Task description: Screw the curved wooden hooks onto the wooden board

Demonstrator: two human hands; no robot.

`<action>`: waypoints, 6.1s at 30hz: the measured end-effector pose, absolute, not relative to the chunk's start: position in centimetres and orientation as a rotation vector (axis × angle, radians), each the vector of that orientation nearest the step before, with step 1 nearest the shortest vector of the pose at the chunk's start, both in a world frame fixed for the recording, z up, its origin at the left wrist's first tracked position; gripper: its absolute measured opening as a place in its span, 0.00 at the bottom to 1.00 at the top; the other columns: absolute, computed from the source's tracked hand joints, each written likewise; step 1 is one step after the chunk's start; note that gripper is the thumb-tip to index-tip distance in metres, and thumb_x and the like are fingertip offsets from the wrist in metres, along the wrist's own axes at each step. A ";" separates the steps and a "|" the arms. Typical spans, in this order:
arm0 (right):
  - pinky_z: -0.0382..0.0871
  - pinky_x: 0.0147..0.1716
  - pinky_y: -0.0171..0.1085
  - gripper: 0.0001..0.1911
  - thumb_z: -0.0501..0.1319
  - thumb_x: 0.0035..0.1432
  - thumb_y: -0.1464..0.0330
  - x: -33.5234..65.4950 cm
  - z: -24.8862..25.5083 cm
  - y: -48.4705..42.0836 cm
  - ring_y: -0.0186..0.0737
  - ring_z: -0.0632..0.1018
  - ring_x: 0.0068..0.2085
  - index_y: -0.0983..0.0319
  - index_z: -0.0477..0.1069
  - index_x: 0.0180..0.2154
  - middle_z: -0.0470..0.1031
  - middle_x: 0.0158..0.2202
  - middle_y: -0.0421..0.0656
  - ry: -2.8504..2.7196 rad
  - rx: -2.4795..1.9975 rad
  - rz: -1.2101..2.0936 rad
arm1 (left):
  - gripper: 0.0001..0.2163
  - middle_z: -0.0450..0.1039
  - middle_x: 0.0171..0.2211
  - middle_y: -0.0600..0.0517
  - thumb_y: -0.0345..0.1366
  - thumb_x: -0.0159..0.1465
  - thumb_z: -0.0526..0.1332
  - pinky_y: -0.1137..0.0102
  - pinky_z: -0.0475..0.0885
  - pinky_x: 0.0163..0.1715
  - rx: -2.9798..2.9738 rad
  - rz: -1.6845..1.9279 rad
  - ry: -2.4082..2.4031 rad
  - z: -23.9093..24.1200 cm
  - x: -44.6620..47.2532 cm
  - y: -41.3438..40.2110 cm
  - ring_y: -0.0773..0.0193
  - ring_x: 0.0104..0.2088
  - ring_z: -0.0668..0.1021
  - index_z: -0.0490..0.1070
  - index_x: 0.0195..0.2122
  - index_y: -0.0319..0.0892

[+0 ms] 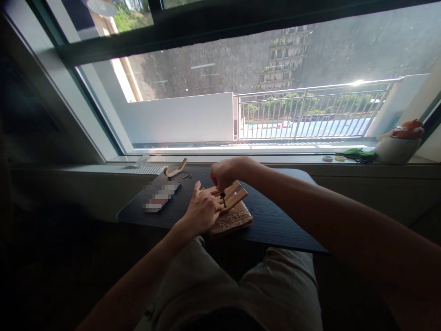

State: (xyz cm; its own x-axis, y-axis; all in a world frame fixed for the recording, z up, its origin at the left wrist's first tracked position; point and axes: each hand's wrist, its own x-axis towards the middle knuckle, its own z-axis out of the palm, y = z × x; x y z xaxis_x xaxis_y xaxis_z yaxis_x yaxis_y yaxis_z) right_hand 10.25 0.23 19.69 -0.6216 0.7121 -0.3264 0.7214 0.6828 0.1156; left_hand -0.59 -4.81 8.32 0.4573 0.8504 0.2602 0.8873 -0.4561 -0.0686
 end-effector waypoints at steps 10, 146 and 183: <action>0.58 0.27 0.35 0.20 0.52 0.55 0.60 11.3 18.1 1.0 0.40 0.72 0.32 0.67 0.75 0.36 0.75 0.32 0.50 2.634 1.348 0.125 | 0.11 0.75 0.27 0.47 0.32 0.59 0.54 0.45 0.42 0.55 -2.532 -0.263 -1.531 8.7 -0.4 -4.8 0.54 0.41 0.71 0.76 0.27 0.41; 0.60 0.28 0.36 0.22 0.52 0.55 0.57 11.9 17.4 1.7 0.42 0.73 0.34 0.65 0.74 0.38 0.75 0.36 0.50 2.568 1.376 0.132 | 0.10 0.73 0.24 0.49 0.33 0.57 0.56 0.48 0.45 0.57 -2.428 -0.340 -1.529 7.9 -0.3 -5.0 0.56 0.38 0.73 0.74 0.23 0.40; 0.61 0.27 0.33 0.12 0.59 0.50 0.69 11.9 19.2 1.4 0.38 0.73 0.32 0.61 0.75 0.38 0.77 0.36 0.44 2.649 1.201 -0.111 | 0.10 0.75 0.26 0.47 0.33 0.58 0.56 0.46 0.42 0.56 -2.462 -0.340 -1.546 8.0 -0.2 -5.0 0.55 0.39 0.71 0.75 0.24 0.40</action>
